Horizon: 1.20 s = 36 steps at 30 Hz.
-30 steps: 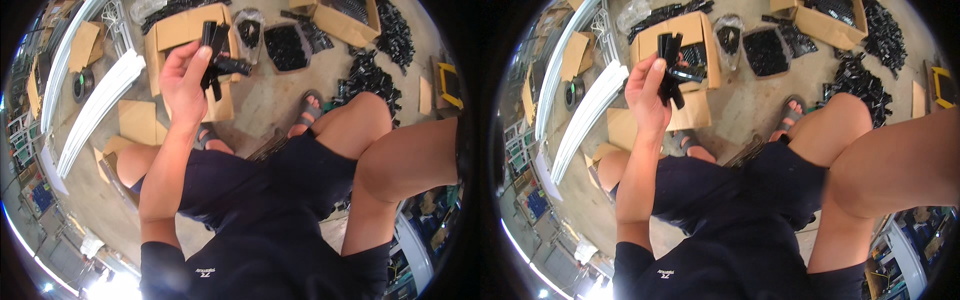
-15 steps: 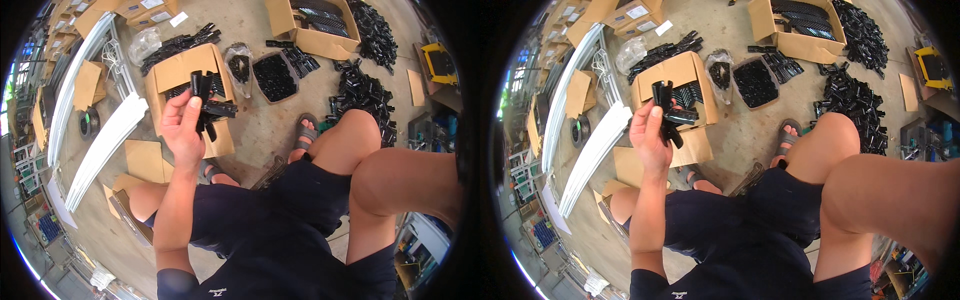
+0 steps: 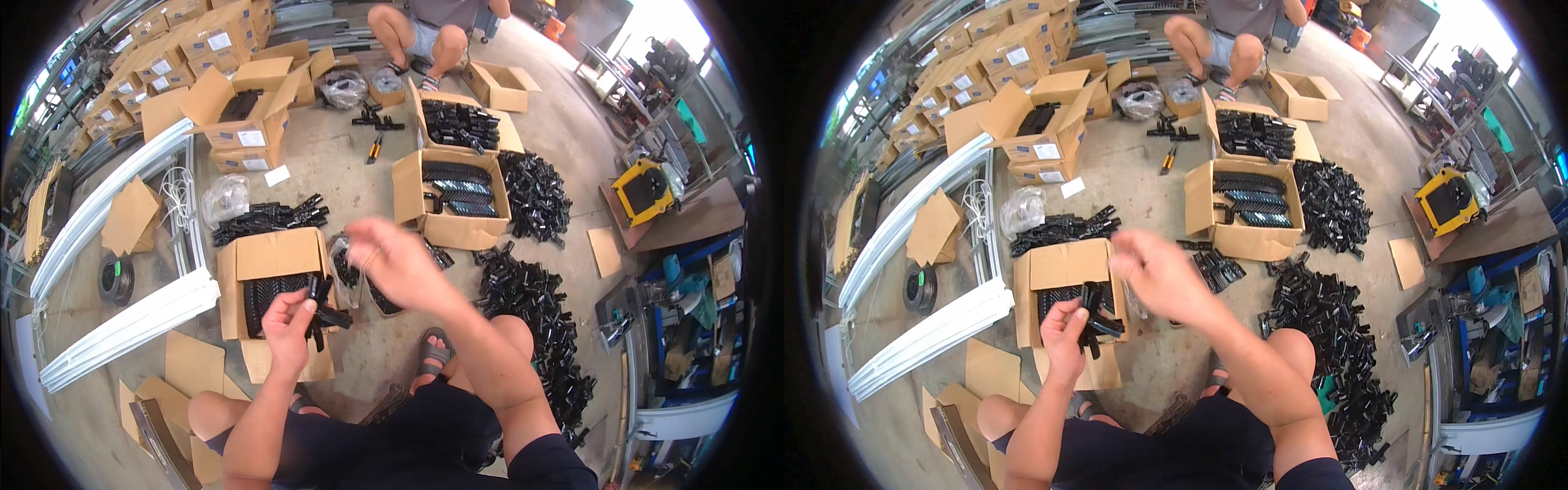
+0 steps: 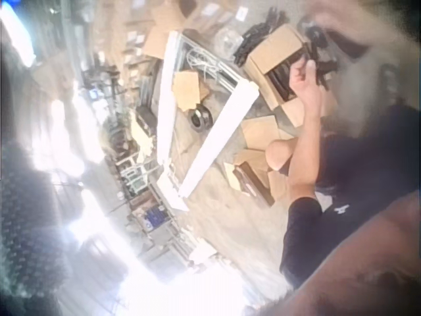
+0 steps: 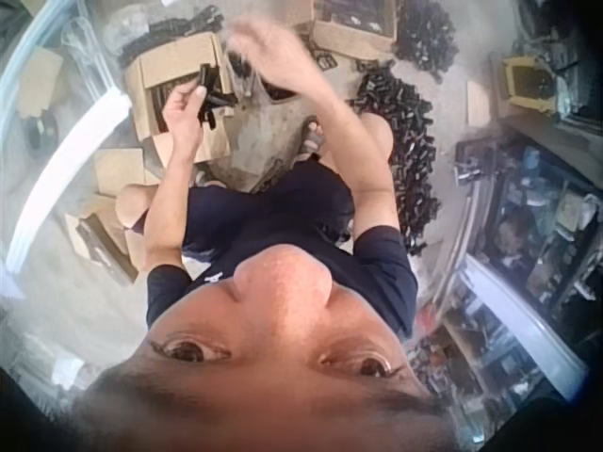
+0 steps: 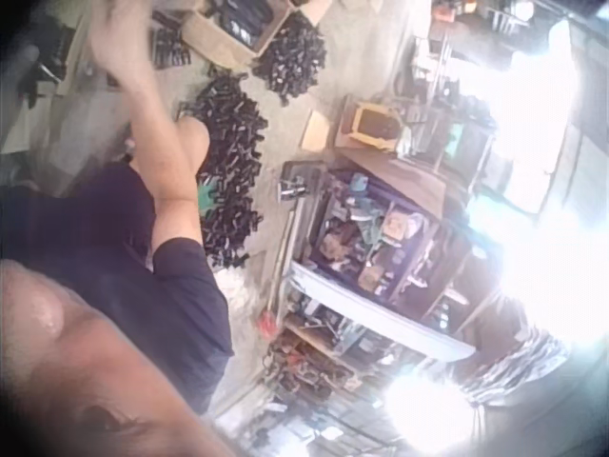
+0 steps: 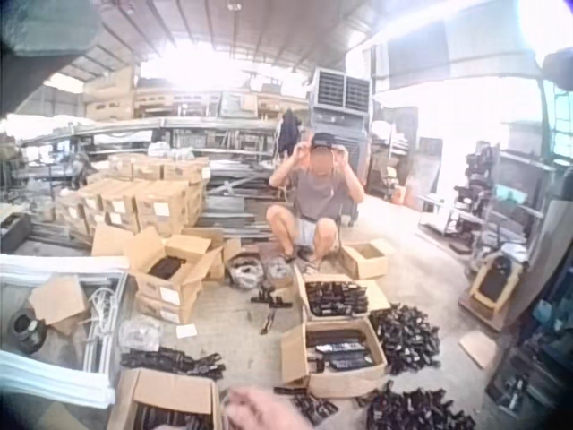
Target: The person sits on a low stool in a warehouse and assembles small black plastic components by hand. They pick up parts from cardboard boxes, fit them together, and place the assembled units into a separate box.
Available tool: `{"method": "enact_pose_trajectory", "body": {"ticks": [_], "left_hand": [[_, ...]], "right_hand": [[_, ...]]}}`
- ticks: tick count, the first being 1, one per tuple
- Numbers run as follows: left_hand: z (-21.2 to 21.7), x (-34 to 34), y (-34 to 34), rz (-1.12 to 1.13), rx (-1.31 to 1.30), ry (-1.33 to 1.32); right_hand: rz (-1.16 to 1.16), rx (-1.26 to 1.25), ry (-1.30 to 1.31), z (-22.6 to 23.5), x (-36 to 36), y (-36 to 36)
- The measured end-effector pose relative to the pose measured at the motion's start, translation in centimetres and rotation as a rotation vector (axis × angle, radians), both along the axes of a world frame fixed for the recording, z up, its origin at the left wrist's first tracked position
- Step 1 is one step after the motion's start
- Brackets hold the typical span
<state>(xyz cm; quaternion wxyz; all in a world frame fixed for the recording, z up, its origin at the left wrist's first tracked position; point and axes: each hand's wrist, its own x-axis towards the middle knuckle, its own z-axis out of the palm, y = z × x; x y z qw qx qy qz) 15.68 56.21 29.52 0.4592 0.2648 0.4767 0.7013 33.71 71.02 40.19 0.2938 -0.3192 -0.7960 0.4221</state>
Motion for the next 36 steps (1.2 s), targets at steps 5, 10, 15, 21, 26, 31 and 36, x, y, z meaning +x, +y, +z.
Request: {"method": "enact_pose_trajectory", "body": {"ticks": [5,10,15,21,26,31,36], "left_hand": [[0.6,0.4,0.1,-0.105,0.012,0.053],[0.6,0.0,-0.7,-0.129,-0.011,0.030],[0.5,-0.2,-0.9,-0.140,-0.006,0.026],[0.5,0.0,-0.6,-0.175,0.014,-0.030],[0.2,0.2,-0.5,-0.189,0.029,-0.041],[0.2,0.1,-0.6,-0.185,0.033,-0.026],[1.0,-0.3,-0.8,-0.148,0.020,0.035]], "right_hand": [[0.128,-0.352,-0.077,-2.5,-1.3,-2.4],[0.111,-0.619,-0.010,-2.8,-1.8,-3.3],[0.080,-0.672,0.040,-3.2,-2.3,-3.6],[0.033,-0.566,0.025,-3.2,-2.4,-3.9],[-0.006,-0.465,-0.027,-2.8,-2.4,-4.0],[-0.010,-0.370,-0.011,-3.2,-2.4,-4.4],[0.004,-0.523,0.130,-3.2,-2.2,-4.3]]}}
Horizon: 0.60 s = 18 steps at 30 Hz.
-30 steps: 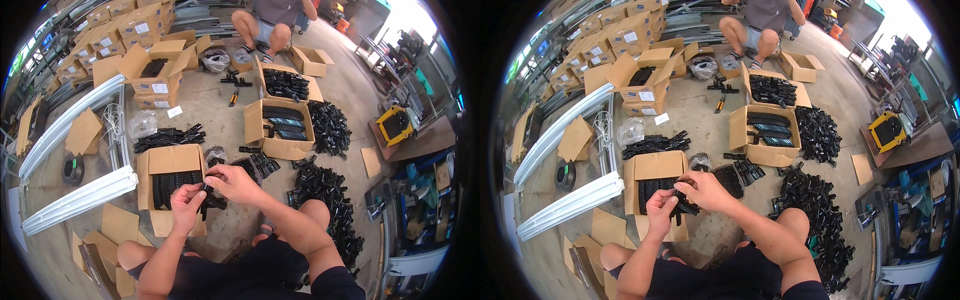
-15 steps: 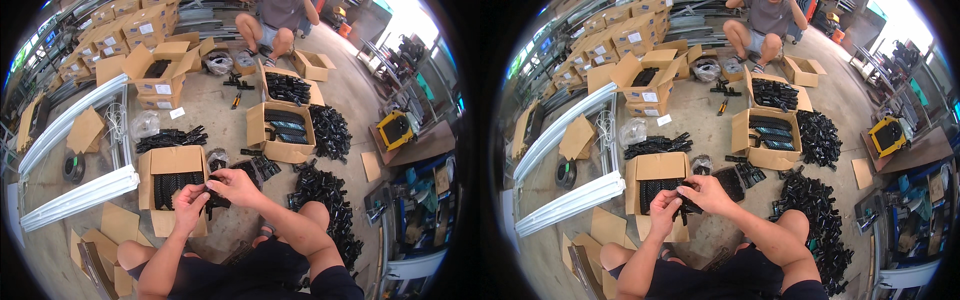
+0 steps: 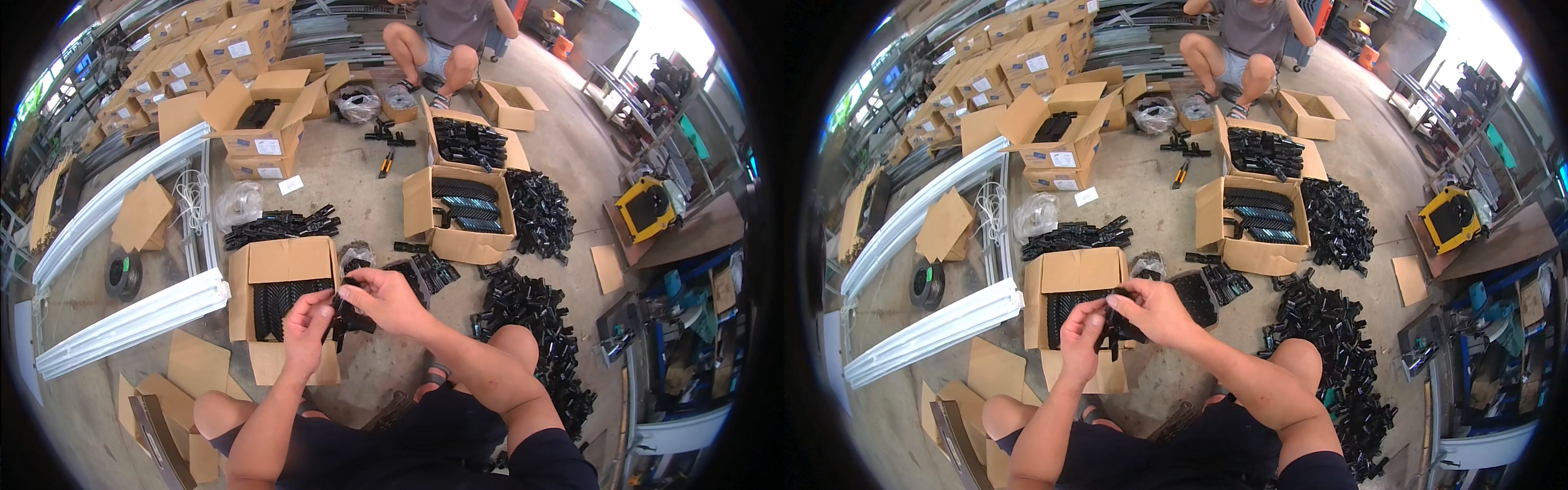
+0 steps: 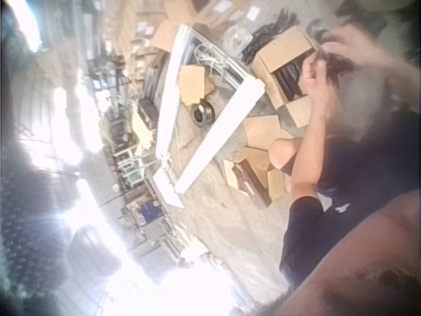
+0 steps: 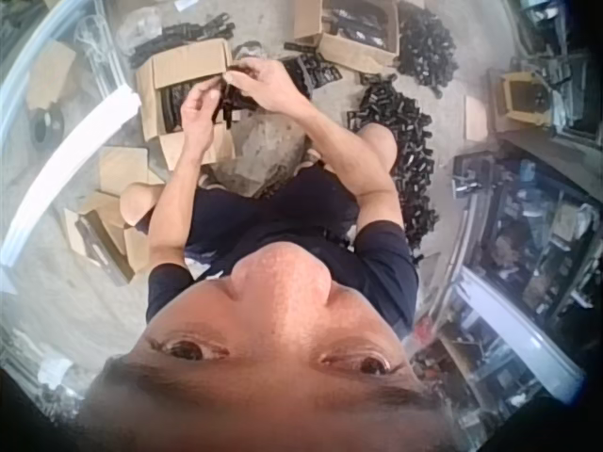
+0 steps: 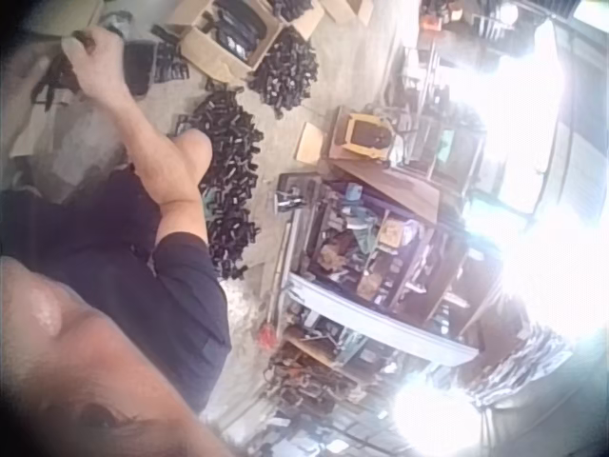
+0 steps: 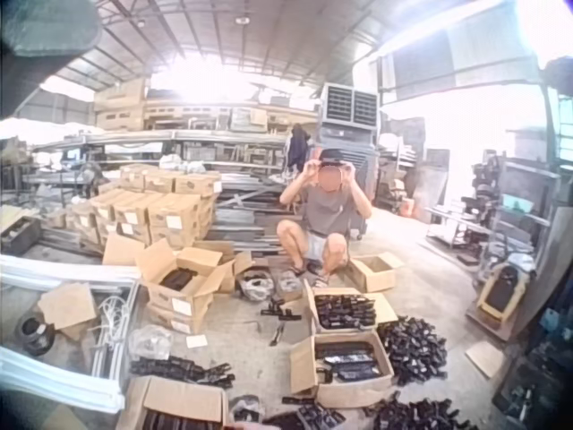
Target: The person sits on a low stool in a warehouse and assembles small black plastic components by hand. They pick up parts from cardboard boxes, fit them together, and place the assembled units into a separate box.
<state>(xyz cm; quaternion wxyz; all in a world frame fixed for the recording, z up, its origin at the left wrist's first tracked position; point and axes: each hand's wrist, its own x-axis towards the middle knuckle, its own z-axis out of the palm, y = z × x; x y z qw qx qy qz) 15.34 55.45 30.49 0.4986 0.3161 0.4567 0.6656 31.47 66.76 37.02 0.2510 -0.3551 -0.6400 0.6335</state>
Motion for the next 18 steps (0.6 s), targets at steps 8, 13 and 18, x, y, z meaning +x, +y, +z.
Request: {"method": "enact_pose_trajectory", "body": {"ticks": [8,13,18], "left_hand": [[-1.3,-0.3,-0.1,-0.082,0.034,-0.309],[-0.4,2.3,0.6,-0.077,0.156,-0.173],[-0.6,0.7,0.8,0.085,0.036,-0.384]], "right_hand": [[-0.297,-0.289,0.437,-2.0,-0.1,2.3],[-0.356,-0.348,0.528,-3.6,-0.9,0.9],[-0.235,-0.382,0.531,-4.0,-1.7,-1.6]]}}
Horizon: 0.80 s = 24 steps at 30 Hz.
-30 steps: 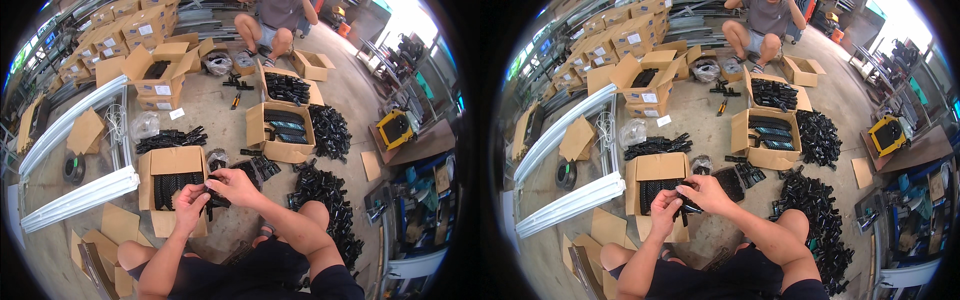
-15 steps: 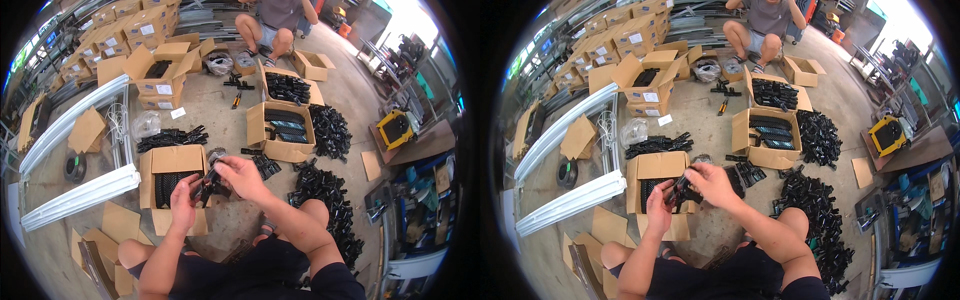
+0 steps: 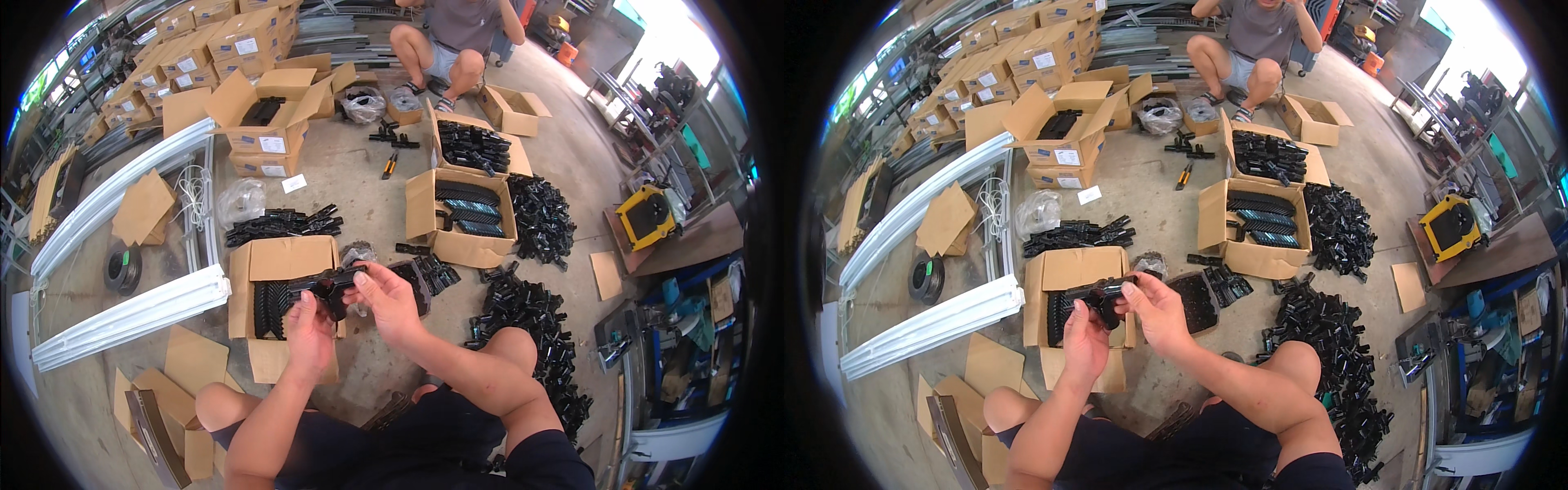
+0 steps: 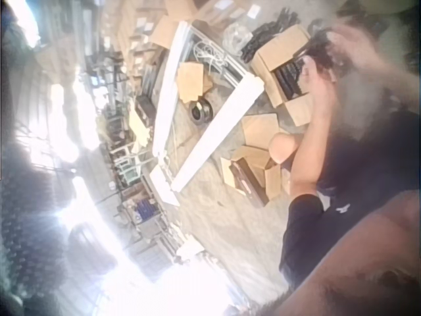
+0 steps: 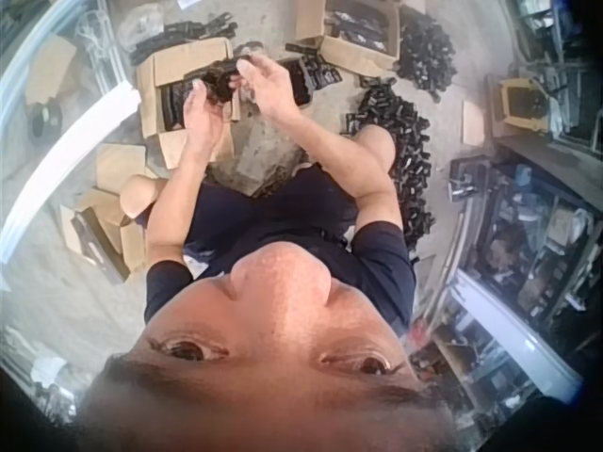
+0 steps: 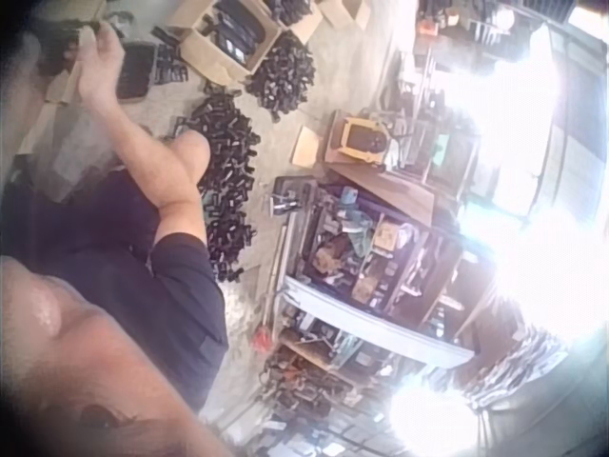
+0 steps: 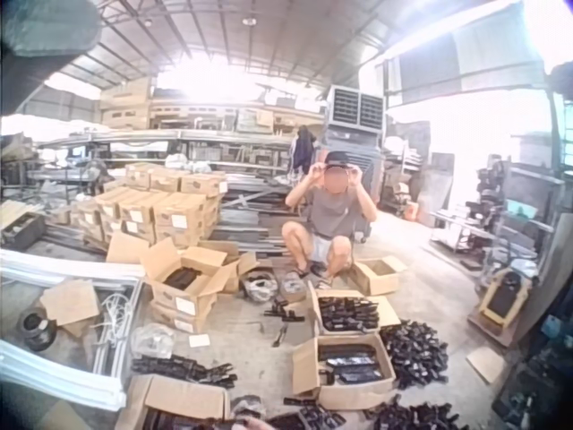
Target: The person sits on a low stool in a warehouse and assembles small black plastic components by hand. They pick up parts from cardboard boxes, fit them together, and place the assembled units into a separate box.
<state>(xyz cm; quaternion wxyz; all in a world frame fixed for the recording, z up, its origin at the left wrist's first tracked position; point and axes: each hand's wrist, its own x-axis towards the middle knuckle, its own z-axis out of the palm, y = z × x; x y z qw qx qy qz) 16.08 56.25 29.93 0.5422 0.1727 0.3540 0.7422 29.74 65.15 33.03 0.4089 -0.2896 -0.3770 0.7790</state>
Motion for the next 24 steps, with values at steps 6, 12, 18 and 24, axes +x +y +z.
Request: {"method": "enact_pose_trajectory", "body": {"ticks": [6,12,18,24], "left_hand": [[2.1,-0.8,0.6,0.032,-0.019,-0.120],[2.6,-2.2,0.5,0.045,0.054,-0.066],[2.5,-3.3,0.1,0.075,0.018,0.150],[3.8,-3.8,-0.2,-0.077,0.061,0.174]], "right_hand": [[0.075,-0.023,-0.024,0.9,0.1,-1.3],[0.133,0.013,0.032,0.5,-0.6,-1.2],[0.310,0.298,-0.395,1.7,0.8,-0.7],[0.250,0.276,-0.477,2.5,1.7,-1.1]]}}
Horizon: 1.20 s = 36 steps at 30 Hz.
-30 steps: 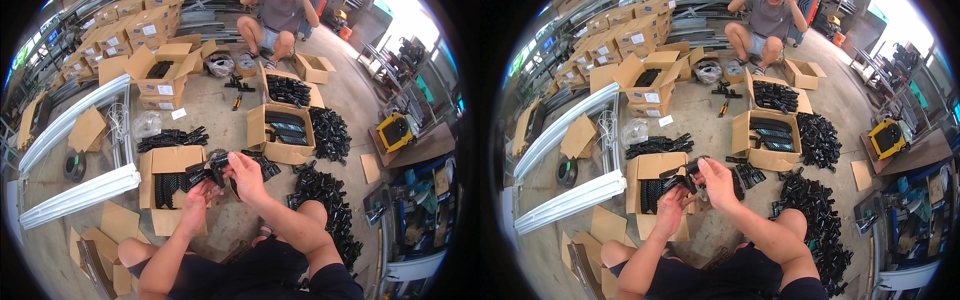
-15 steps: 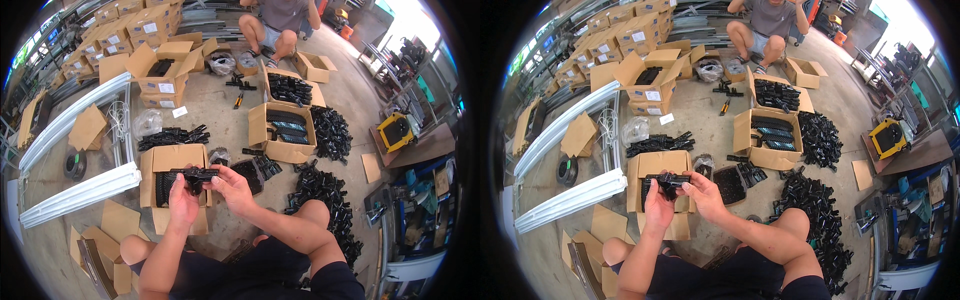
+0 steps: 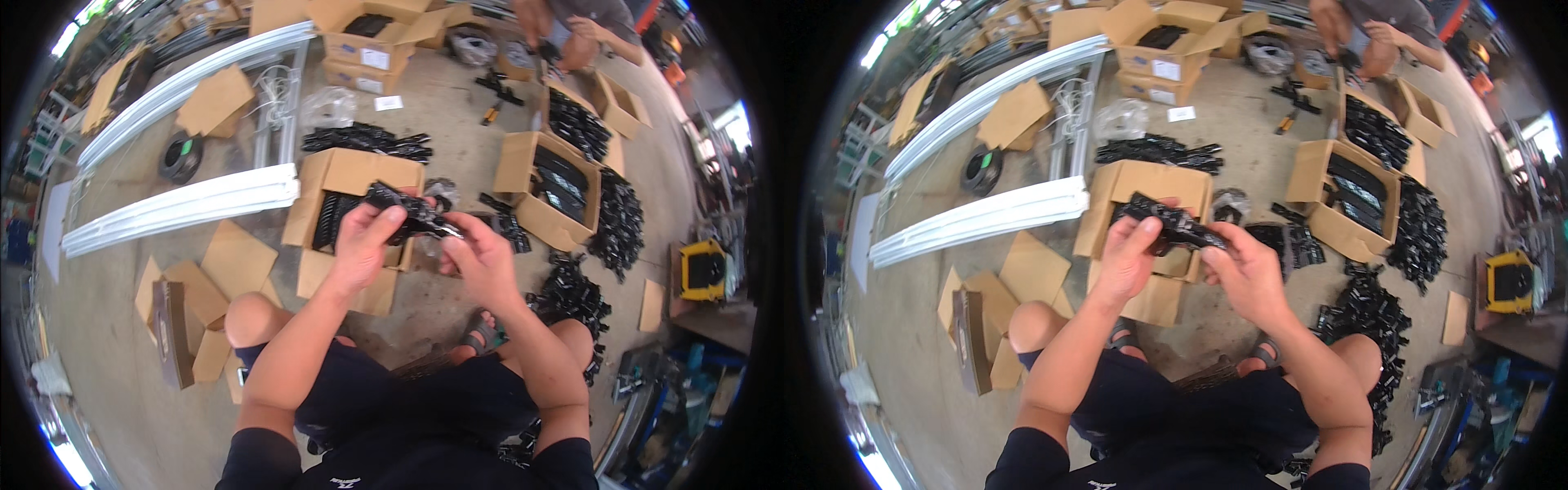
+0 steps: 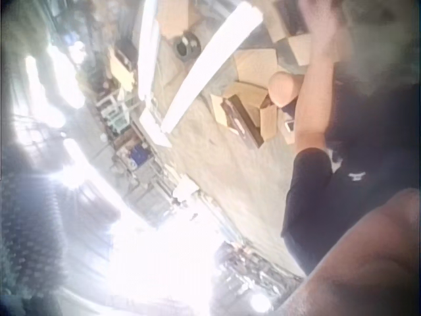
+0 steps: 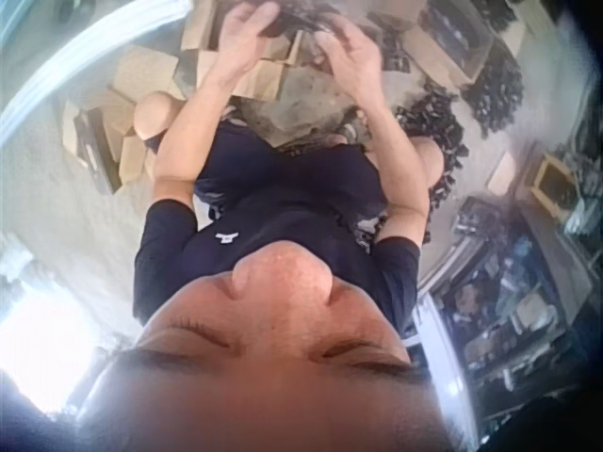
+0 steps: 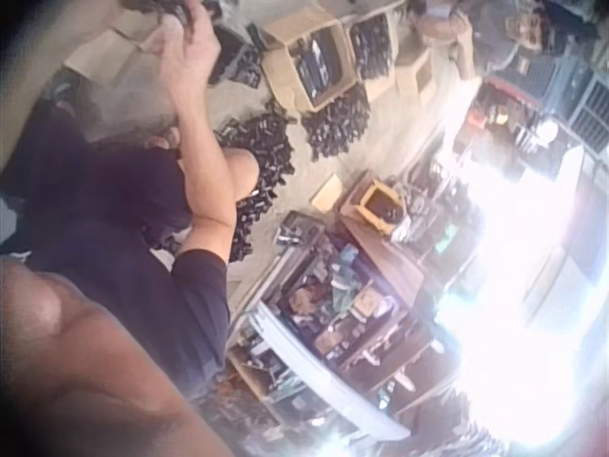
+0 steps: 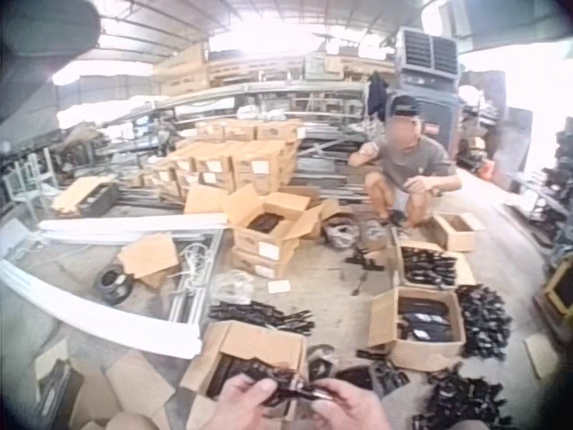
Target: The person sits on a low stool in a warehouse and assembles small black plastic components by hand. They pick up parts from cardboard boxes, fit them together, and place the assembled units into a separate box.
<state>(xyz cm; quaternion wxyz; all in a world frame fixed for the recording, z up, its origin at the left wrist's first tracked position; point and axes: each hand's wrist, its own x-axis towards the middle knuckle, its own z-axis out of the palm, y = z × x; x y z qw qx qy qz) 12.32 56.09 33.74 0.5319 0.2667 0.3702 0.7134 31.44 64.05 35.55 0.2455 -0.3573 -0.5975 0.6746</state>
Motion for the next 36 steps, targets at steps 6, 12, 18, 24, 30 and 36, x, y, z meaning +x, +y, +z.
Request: {"method": "enact_pose_trajectory", "body": {"ticks": [6,12,18,24,30,36], "left_hand": [[-0.7,-0.5,-0.2,-0.039,0.005,-0.027],[-1.2,-0.1,0.4,0.007,0.044,-0.005],[-1.2,0.4,0.6,0.087,-0.090,0.004],[-3.1,0.9,0.4,0.092,-0.290,-0.096],[-4.2,0.6,1.4,0.348,-0.188,0.618],[-4.0,3.0,0.8,-0.115,-0.135,0.496]], "right_hand": [[0.016,-0.036,0.055,-0.5,0.0,0.1],[0.041,-0.082,0.030,-0.5,0.2,0.8],[0.156,0.038,0.087,-0.5,-0.1,1.2],[0.083,0.279,-0.079,-1.2,-0.4,1.0],[0.171,0.701,-0.256,1.6,0.9,3.6],[0.082,0.390,-0.275,1.9,1.3,2.9]]}}
